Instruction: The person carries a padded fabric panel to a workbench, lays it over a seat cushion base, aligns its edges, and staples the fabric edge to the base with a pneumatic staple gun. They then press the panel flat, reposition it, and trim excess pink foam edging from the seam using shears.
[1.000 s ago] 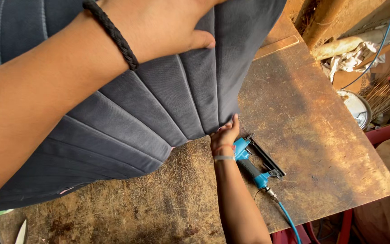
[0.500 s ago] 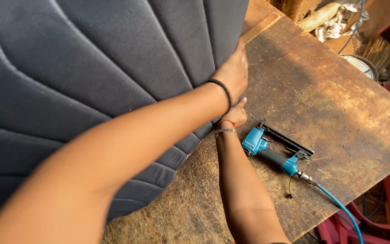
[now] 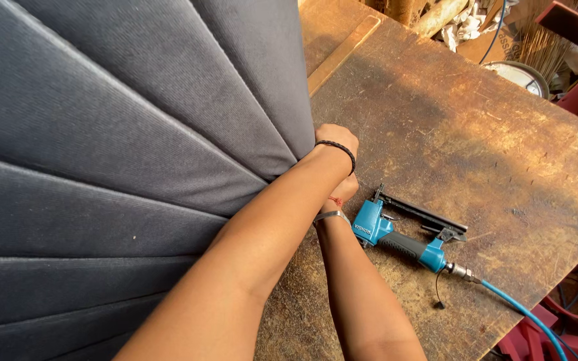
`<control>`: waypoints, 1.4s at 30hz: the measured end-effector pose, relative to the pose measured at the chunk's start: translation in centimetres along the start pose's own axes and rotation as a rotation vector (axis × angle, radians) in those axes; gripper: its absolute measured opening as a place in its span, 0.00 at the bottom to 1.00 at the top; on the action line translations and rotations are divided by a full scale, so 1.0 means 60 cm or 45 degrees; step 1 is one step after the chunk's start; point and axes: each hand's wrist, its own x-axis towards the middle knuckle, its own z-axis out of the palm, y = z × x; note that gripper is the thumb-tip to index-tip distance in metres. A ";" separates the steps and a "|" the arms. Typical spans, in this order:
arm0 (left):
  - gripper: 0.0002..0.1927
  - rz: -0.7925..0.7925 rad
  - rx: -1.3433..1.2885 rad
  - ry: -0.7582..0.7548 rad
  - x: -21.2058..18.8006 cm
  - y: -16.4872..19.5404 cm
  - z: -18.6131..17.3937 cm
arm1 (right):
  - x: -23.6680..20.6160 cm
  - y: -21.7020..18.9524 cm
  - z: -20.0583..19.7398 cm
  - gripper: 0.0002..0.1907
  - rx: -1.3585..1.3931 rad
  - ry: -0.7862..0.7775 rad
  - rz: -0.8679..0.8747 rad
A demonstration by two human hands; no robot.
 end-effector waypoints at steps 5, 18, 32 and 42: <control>0.19 -0.038 -0.030 -0.057 0.004 -0.005 -0.008 | 0.001 -0.027 0.006 0.12 0.209 0.032 0.021; 0.20 -0.008 0.007 -0.188 0.025 -0.007 0.023 | 0.026 -0.015 -0.007 0.12 0.123 -0.017 0.181; 0.16 -0.303 -0.313 -0.150 0.013 -0.007 0.018 | -0.121 -0.176 -0.357 0.51 -1.607 -0.361 -0.958; 0.12 -0.454 -0.367 -0.201 0.019 -0.014 0.013 | -0.130 -0.159 -0.290 0.20 -0.553 -0.629 0.536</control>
